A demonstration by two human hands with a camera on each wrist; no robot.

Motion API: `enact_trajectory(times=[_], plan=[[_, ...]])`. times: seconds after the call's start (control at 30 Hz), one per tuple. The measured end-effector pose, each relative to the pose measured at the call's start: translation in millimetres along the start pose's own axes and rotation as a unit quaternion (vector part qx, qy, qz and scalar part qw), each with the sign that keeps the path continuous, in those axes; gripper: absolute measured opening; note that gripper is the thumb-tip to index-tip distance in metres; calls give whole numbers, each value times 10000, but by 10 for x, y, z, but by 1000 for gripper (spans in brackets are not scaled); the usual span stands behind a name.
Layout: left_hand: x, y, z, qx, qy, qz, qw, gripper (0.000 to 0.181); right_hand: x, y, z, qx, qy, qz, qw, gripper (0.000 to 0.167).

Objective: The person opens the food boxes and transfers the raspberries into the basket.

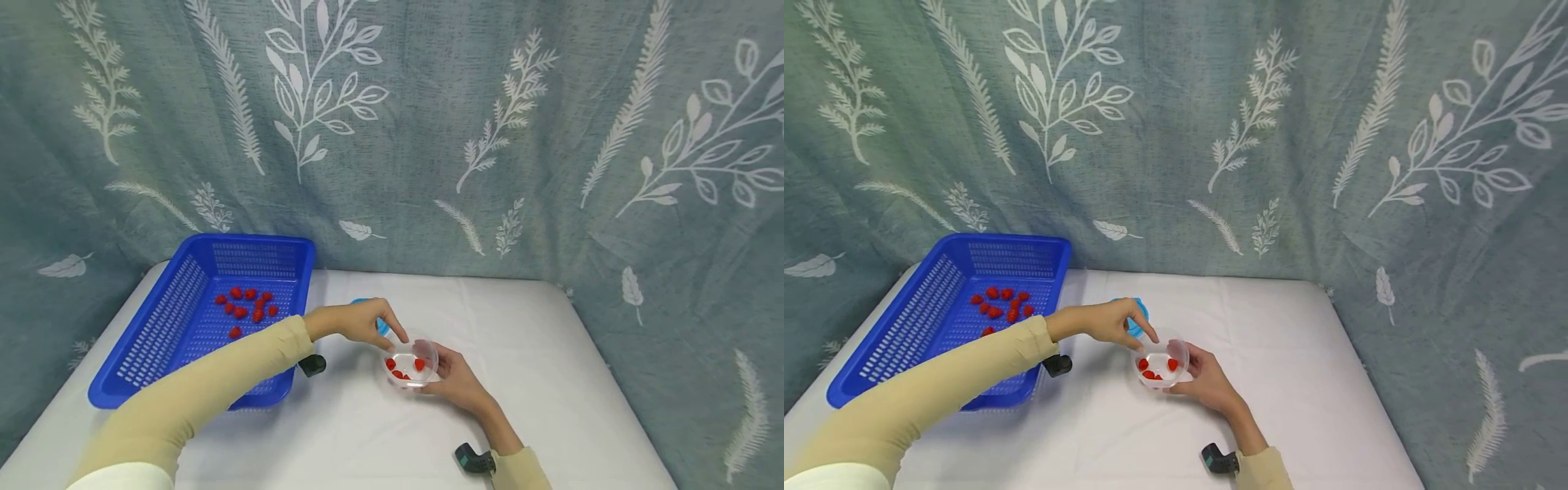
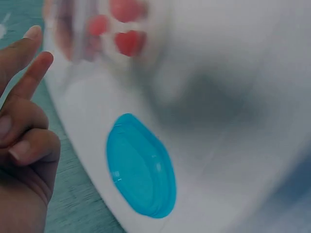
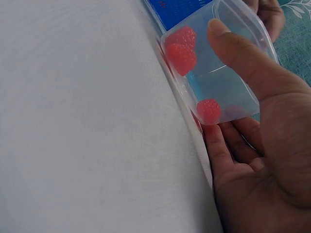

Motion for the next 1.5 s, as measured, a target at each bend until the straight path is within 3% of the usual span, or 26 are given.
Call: enact_trajectory(times=[0.17, 0.27, 0.5, 0.77, 1.0, 1.5], plan=[[-214, 97, 105, -214, -354, 61, 9991, 24, 8, 42, 12, -91, -42, 127, 9999, 85], [-258, 120, 164, -287, -388, 46, 9988, 24, -4, 42, 8, -115, -126, 207, 9996, 84], [-241, 235, 300, -687, -406, 76, 9968, 22, -44, 7, -13, -133, -310, 274, 9991, 82], [-263, 384, 397, -1110, -651, 633, 9897, 17, -42, 29, -6, -200, -387, 230, 9988, 81], [-262, 393, 424, -1184, -945, 759, 9855, 16, -25, 0, -5, -164, -336, 177, 9991, 81], [-254, 452, 423, -1394, -889, 547, 9847, 9, -19, 11, 0, -207, -209, 169, 9994, 82]])
Point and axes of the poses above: each hand's wrist, its own z-axis towards the middle knuckle, its own y-axis out of the palm, x = y × z, the point moved 10 cm from there along z, towards the middle knuckle, and after that the axes turned 9 degrees about -x, right-handed, at the moved point
